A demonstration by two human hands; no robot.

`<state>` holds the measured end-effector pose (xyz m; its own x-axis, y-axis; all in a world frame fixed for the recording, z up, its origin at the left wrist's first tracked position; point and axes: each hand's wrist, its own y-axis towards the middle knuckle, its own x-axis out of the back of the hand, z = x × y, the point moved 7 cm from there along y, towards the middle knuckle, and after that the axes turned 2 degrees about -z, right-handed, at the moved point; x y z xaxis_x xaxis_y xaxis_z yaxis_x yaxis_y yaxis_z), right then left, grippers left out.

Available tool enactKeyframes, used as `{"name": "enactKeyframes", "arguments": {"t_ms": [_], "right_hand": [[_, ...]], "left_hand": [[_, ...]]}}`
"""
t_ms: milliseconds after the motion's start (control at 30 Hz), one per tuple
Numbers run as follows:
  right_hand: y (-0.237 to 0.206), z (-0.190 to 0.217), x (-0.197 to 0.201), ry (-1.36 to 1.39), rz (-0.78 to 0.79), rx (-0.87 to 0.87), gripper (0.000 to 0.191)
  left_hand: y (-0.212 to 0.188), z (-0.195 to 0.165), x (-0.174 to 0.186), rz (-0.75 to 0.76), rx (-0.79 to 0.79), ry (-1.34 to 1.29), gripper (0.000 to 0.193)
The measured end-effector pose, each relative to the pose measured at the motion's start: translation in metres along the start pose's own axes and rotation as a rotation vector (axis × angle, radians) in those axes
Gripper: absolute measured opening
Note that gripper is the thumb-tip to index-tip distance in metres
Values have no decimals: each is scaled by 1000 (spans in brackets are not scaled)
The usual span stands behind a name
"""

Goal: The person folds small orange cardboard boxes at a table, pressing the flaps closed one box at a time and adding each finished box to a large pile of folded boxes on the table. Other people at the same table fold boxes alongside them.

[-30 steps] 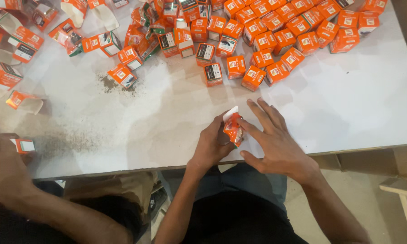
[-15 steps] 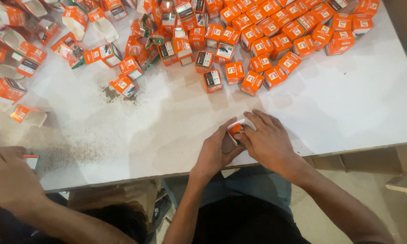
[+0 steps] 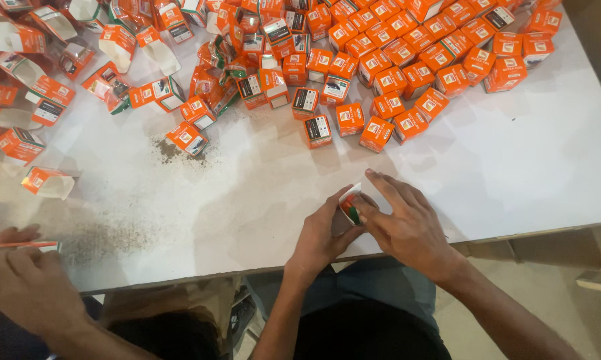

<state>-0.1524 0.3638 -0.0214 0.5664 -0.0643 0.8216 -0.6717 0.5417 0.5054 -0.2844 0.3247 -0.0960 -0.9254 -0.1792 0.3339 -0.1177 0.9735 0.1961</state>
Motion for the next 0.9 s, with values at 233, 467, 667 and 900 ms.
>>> {"name": "enactKeyframes", "arguments": {"t_ms": [233, 467, 667, 900], "right_hand": [[4, -8, -33, -53, 196, -121, 26], [-11, -25, -41, 166, 145, -356, 19], [-43, -31, -39, 694, -182, -536, 48], [-58, -34, -46, 514, -98, -401, 48]], "left_hand": [[-3, -3, 1, -52, -171, 75, 70], [-14, 24, -1, -249, 120, -114, 65], [-18, 28, 0, -265, 108, -229, 56], [-12, -10, 6, -166, -145, 112, 56]]}}
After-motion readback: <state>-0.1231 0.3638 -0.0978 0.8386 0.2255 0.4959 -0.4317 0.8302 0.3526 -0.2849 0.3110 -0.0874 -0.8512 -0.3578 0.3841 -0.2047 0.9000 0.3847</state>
